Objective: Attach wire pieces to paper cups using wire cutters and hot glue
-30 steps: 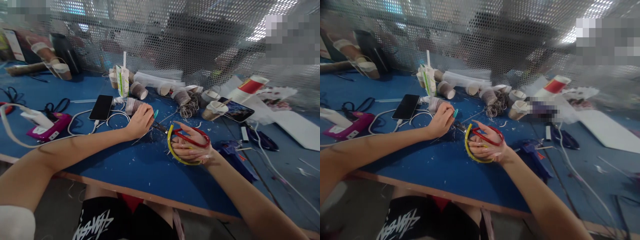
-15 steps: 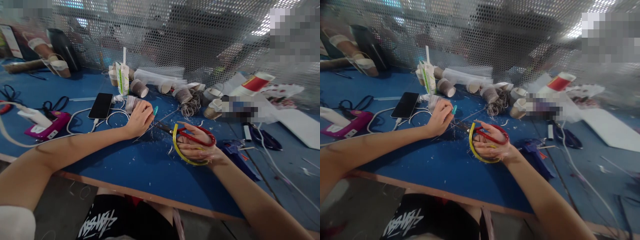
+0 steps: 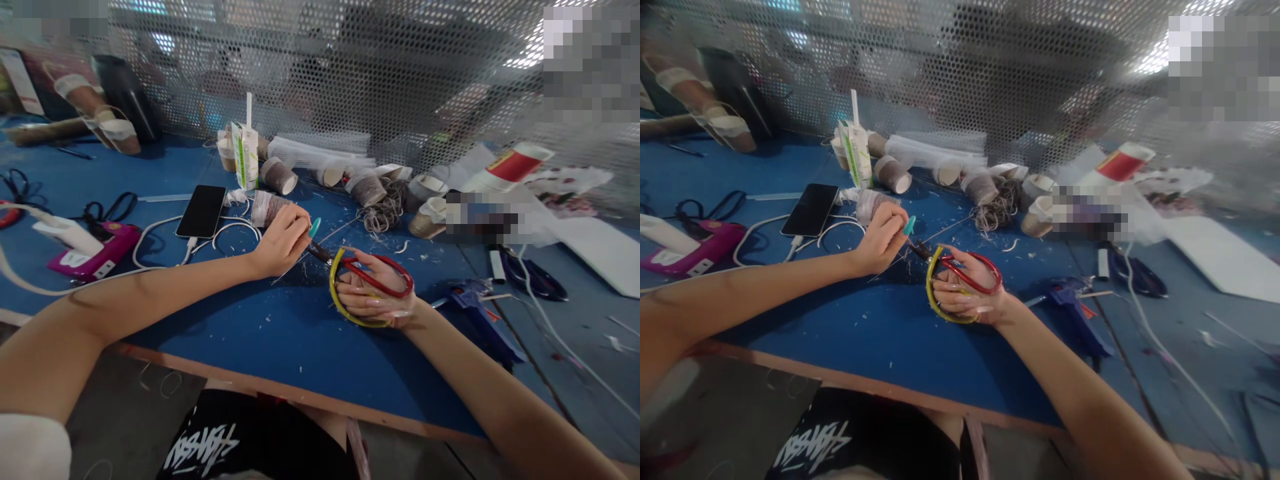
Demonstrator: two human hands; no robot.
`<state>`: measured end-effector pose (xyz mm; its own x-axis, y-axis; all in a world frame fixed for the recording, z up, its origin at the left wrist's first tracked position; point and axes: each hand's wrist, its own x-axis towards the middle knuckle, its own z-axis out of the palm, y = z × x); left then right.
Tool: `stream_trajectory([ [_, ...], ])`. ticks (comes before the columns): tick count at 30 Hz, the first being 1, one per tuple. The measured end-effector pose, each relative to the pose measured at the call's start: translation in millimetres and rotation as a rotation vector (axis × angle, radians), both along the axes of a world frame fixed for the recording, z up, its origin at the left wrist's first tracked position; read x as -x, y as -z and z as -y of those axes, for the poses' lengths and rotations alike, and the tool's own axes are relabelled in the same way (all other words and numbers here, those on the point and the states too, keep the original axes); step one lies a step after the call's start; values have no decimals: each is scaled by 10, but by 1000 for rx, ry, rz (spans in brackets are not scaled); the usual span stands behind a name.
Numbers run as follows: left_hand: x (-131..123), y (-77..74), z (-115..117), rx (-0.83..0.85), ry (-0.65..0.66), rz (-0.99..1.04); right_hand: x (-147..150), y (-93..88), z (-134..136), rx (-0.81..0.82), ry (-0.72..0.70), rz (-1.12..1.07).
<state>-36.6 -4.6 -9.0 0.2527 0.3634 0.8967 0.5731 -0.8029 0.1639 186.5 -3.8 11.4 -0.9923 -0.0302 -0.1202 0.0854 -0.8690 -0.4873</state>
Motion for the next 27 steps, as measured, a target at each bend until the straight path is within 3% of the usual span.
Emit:
stream_trajectory([
  [15,-2,1,2,21,70,-50,80,50,74,-35,45,64],
  [27,-13,-3,-14,3,105,-112,133,43,100,244,7,-1],
])
